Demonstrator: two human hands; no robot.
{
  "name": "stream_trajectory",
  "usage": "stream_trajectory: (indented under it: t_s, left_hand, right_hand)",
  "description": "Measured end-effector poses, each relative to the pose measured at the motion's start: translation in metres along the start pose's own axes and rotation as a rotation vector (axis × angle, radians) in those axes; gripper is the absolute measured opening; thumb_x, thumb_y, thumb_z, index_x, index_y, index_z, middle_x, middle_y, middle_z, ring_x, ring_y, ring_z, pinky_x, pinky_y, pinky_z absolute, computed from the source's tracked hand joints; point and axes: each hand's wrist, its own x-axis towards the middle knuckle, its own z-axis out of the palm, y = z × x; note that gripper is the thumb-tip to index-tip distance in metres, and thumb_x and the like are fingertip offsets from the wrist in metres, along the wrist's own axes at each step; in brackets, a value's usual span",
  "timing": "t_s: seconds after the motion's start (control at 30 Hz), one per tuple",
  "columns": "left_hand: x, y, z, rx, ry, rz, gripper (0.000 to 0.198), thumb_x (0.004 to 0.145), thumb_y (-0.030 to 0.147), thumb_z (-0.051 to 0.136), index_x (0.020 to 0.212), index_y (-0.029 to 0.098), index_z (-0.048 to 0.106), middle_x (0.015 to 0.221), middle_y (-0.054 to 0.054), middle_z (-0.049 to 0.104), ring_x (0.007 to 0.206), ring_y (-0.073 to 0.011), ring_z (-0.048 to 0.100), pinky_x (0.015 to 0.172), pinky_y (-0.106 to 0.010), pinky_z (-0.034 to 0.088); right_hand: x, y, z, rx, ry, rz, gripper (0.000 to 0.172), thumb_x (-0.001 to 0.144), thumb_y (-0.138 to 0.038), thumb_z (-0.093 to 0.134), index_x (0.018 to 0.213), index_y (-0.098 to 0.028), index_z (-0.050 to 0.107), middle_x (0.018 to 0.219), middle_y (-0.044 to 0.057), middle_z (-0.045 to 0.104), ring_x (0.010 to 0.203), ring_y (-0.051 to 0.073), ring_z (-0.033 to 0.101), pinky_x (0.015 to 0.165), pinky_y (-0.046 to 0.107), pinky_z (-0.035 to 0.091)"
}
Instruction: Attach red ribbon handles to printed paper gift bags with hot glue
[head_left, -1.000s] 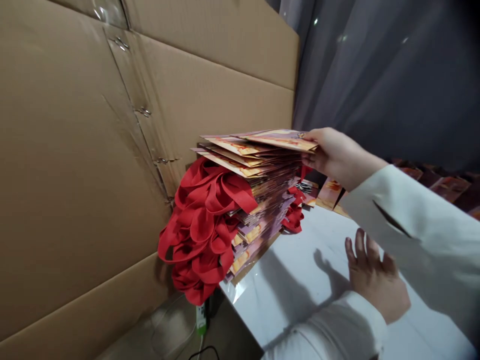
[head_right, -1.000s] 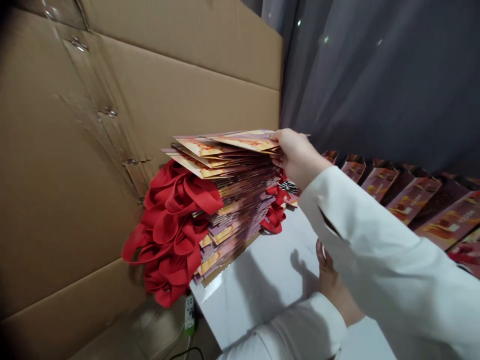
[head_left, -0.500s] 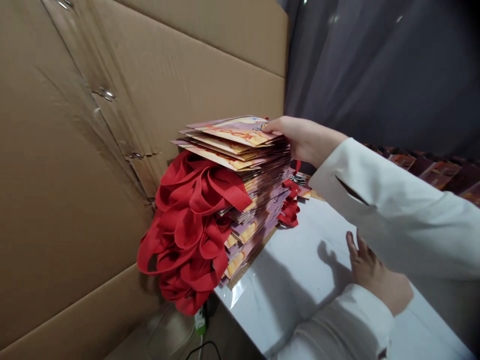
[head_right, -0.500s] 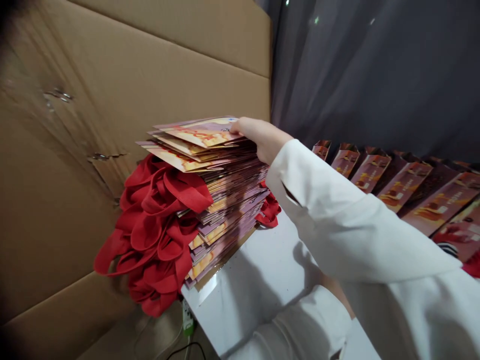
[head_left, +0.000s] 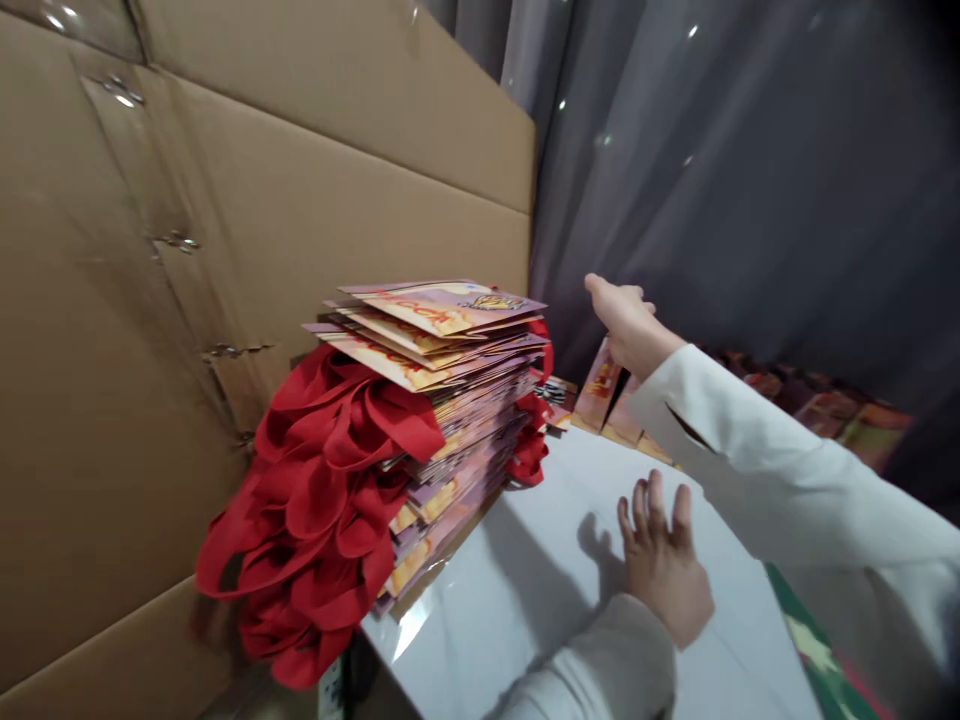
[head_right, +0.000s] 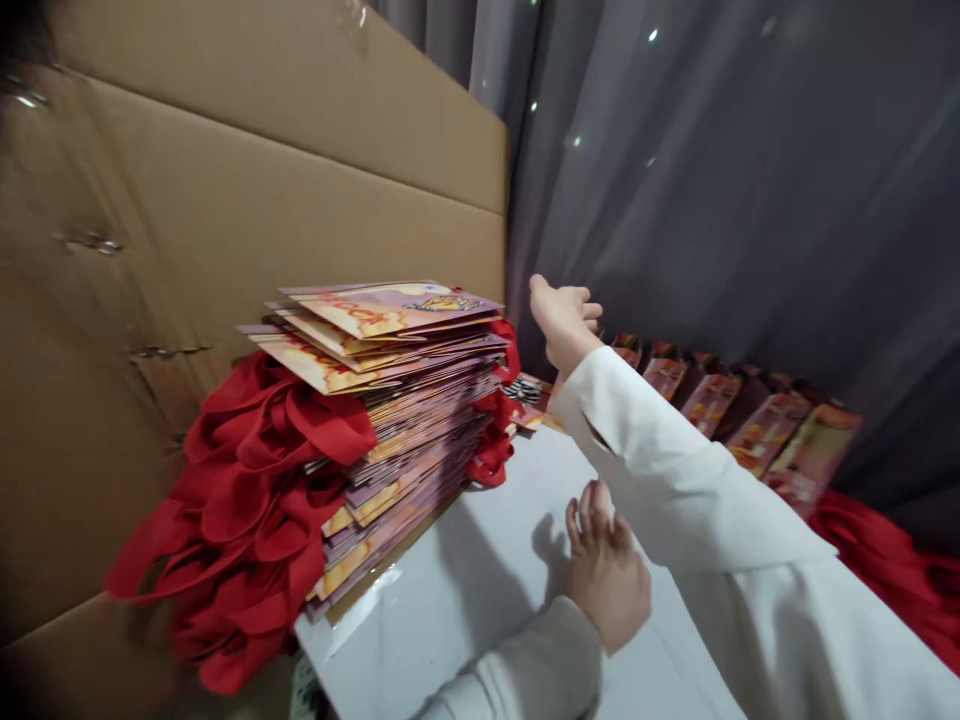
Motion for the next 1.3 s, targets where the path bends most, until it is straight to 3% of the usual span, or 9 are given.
stream_trajectory:
  t_s: [0.1,0.2,0.37,0.53,0.73,0.87,1.0,1.1,1.3]
  left_hand:
    - [-0.001,0.005,-0.010,0.065,0.052,-0.052,0.077,0.075,0.010,0.052,0.148,0.014,0.029,0.156,-0.020,0.026,0.142,-0.0365,0.028,0.109,-0.062,0.034]
    - [-0.001,0.009,-0.014,0.094,0.022,-0.007,0.075,0.073,0.008,0.051,0.146,0.011,0.032,0.154,-0.023,0.028,0.142,-0.0373,0.027,0.109,-0.062,0.032]
    - [-0.003,0.011,-0.013,0.149,0.029,0.037,0.066,0.076,0.006,0.047,0.141,0.015,0.037,0.153,-0.018,0.031,0.142,-0.0312,0.028,0.111,-0.054,0.029]
    - [-0.002,0.012,-0.015,0.178,0.044,0.077,0.057,0.081,0.009,0.049,0.137,0.016,0.041,0.147,-0.016,0.039,0.136,-0.0288,0.037,0.107,-0.050,0.034]
    - [-0.001,0.014,-0.020,0.159,0.021,0.074,0.053,0.083,0.009,0.048,0.135,0.017,0.043,0.144,-0.015,0.043,0.131,-0.0274,0.041,0.105,-0.047,0.035]
    - [-0.001,0.019,-0.022,0.137,0.086,0.132,0.048,0.084,0.009,0.045,0.132,0.017,0.044,0.139,-0.014,0.048,0.126,-0.0269,0.045,0.100,-0.044,0.036]
    - [0.003,0.025,-0.032,0.055,0.276,0.252,0.040,0.089,0.015,0.045,0.129,0.017,0.042,0.130,-0.016,0.052,0.119,-0.0259,0.050,0.096,-0.042,0.035]
    - [0.006,0.029,-0.045,-0.041,0.440,0.315,0.035,0.091,0.017,0.046,0.126,0.016,0.042,0.123,-0.016,0.052,0.116,-0.0258,0.050,0.096,-0.041,0.035]
    - [-0.005,0.031,-0.066,-0.089,0.485,0.569,0.033,0.087,0.008,0.046,0.119,0.015,0.048,0.115,-0.013,0.054,0.110,-0.0247,0.051,0.094,-0.040,0.037]
  right_hand:
    - [0.013,0.051,-0.040,-0.078,0.110,0.125,0.047,0.087,-0.040,0.048,0.124,-0.011,0.047,0.129,0.022,0.039,0.119,0.034,0.040,0.094,0.047,0.036]
    - [0.018,0.119,-0.072,-0.335,0.203,-0.062,0.044,0.084,-0.022,0.048,0.127,-0.012,0.048,0.130,0.021,0.043,0.121,0.036,0.037,0.096,0.050,0.029]
    - [-0.001,0.227,-0.099,-0.677,0.071,0.056,0.050,0.090,-0.026,0.043,0.137,-0.008,0.040,0.139,0.022,0.042,0.122,0.034,0.038,0.092,0.044,0.030]
    - [-0.026,0.278,-0.122,-0.771,0.003,0.088,0.040,0.089,-0.021,0.050,0.126,-0.008,0.051,0.121,0.022,0.060,0.111,0.032,0.048,0.087,0.039,0.030]
    - [-0.049,0.279,-0.149,-0.807,-0.048,-0.067,0.043,0.086,-0.028,0.062,0.127,-0.017,0.053,0.107,0.014,0.069,0.103,0.029,0.051,0.084,0.036,0.029]
    - [-0.093,0.266,-0.151,-0.800,-0.041,-0.188,0.017,0.094,-0.027,0.051,0.101,-0.021,0.065,0.099,0.009,0.068,0.097,0.024,0.050,0.080,0.034,0.029]
    - [-0.153,0.248,-0.135,-0.705,0.257,-0.314,0.019,0.094,-0.024,0.050,0.084,-0.019,0.066,0.081,0.007,0.062,0.081,0.023,0.046,0.072,0.034,0.032]
    - [-0.191,0.230,-0.115,-0.479,0.372,-0.301,0.021,0.094,-0.020,0.047,0.100,-0.018,0.066,0.085,0.008,0.061,0.080,0.023,0.046,0.071,0.034,0.038]
    - [-0.242,0.197,-0.092,0.162,0.039,-0.202,0.059,0.081,-0.007,0.044,0.139,-0.019,0.046,0.121,0.012,0.061,0.106,0.023,0.055,0.087,0.036,0.049]
